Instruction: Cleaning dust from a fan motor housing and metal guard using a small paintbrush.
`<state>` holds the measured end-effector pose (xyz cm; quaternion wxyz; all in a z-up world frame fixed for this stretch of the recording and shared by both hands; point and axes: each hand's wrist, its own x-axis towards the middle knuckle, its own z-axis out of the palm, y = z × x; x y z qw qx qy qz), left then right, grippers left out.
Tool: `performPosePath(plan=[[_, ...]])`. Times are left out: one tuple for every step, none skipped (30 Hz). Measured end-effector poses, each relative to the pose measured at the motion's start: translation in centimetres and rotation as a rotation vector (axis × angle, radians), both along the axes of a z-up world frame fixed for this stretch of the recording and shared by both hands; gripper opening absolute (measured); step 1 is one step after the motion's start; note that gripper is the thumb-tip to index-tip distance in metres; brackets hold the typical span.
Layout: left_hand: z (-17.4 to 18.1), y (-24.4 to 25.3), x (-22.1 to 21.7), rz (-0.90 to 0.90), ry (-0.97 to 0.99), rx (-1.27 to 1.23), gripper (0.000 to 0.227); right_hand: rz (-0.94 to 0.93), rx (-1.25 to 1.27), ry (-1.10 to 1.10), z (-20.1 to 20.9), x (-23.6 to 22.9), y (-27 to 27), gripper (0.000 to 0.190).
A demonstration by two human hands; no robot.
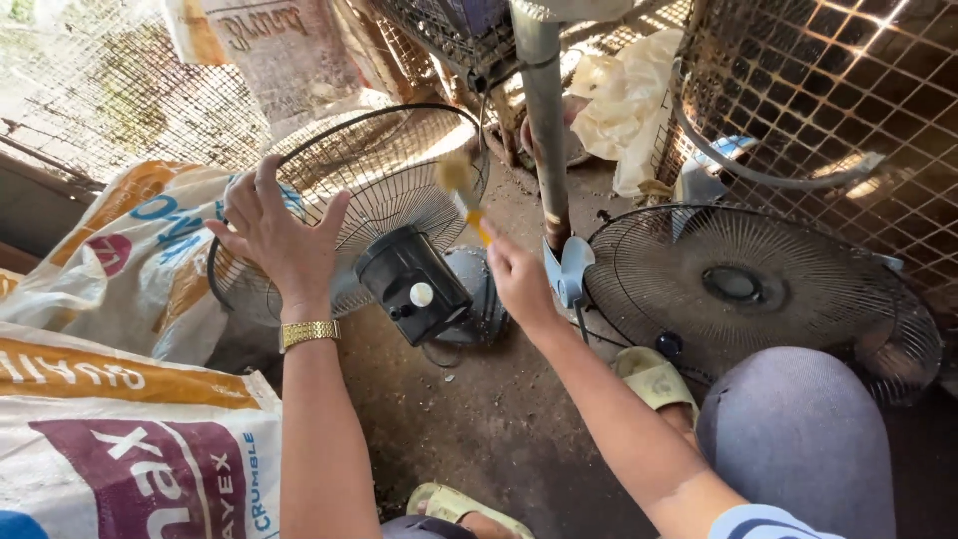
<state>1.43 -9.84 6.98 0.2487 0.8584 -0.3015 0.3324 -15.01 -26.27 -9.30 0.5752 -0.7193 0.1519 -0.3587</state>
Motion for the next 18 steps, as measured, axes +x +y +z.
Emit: performPosePath(plan=[[0.0,0.1,0.2,0.032,0.017,-0.005,0.078,0.036,-0.073,0.195,-0.6,-0.4,0.5,0.039],[-0.3,0.3,0.3,0.061,0.041,-0.008,0.079,0.069,-0.143,0.397,-1.4,-1.2,1.2,0.037],[-0.5,0.3,0.1,0.057,0.044,-0.009,0.079,0.065,-0.143,0.401,-3.0,-1.7,1.2,0.037],[-0.5,0.3,0.2,0.039,0.027,-0.001,0.08,0.066,-0.084,0.377,-4.6,-1.9,1.2,0.039],[-0.5,0.3,0.4,0.021,0.01,0.006,0.082,0.066,-0.025,0.352,-6.1,-2.0,1.2,0.042],[-0.2,0.3,0.3,0.025,0.015,0.01,0.082,0.071,-0.022,0.357,-4.1,-2.2,1.1,0.042],[0.1,0.2,0.2,0.026,0.022,0.002,0.078,0.031,0.008,0.223,-2.1,-2.4,0.9,0.041],[0.3,-0.1,0.0,0.021,0.029,-0.005,0.074,-0.016,0.04,0.09,-0.1,-2.7,0.5,0.041],[0.1,0.2,-0.1,0.02,0.035,-0.001,0.074,-0.017,0.044,0.096,0.2,-2.0,0.3,0.041],[0.1,0.2,0.0,0.011,0.02,0.002,0.076,-0.064,0.049,-0.01,0.7,-1.1,-0.2,0.04],[0.1,0.2,0.0,0.003,0.004,0.004,0.078,-0.111,0.054,-0.118,1.2,-0.3,-0.8,0.04],[-0.1,0.0,0.2,0.007,0.004,-0.001,0.078,-0.107,0.049,-0.117,3.1,-0.5,0.2,0.04],[-0.3,-0.1,0.4,0.0,-0.003,-0.015,0.081,-0.065,0.038,-0.092,5.0,-0.8,1.3,0.04],[-0.4,-0.1,0.6,-0.009,-0.014,-0.027,0.083,-0.024,0.03,-0.069,7.0,-1.0,2.4,0.041],[-0.4,0.1,0.5,-0.007,-0.017,-0.029,0.083,-0.022,0.028,-0.071,5.1,-0.8,2.7,0.041],[-0.3,0.3,0.4,0.023,-0.003,-0.028,0.082,-0.013,-0.066,0.082,3.2,-0.6,3.1,0.037],[-0.2,0.4,0.3,0.054,0.011,-0.027,0.081,-0.005,-0.159,0.235,1.3,-0.3,3.4,0.036],[-0.2,0.5,0.2,0.052,0.01,-0.027,0.081,-0.007,-0.159,0.234,0.1,-0.8,3.5,0.036]])
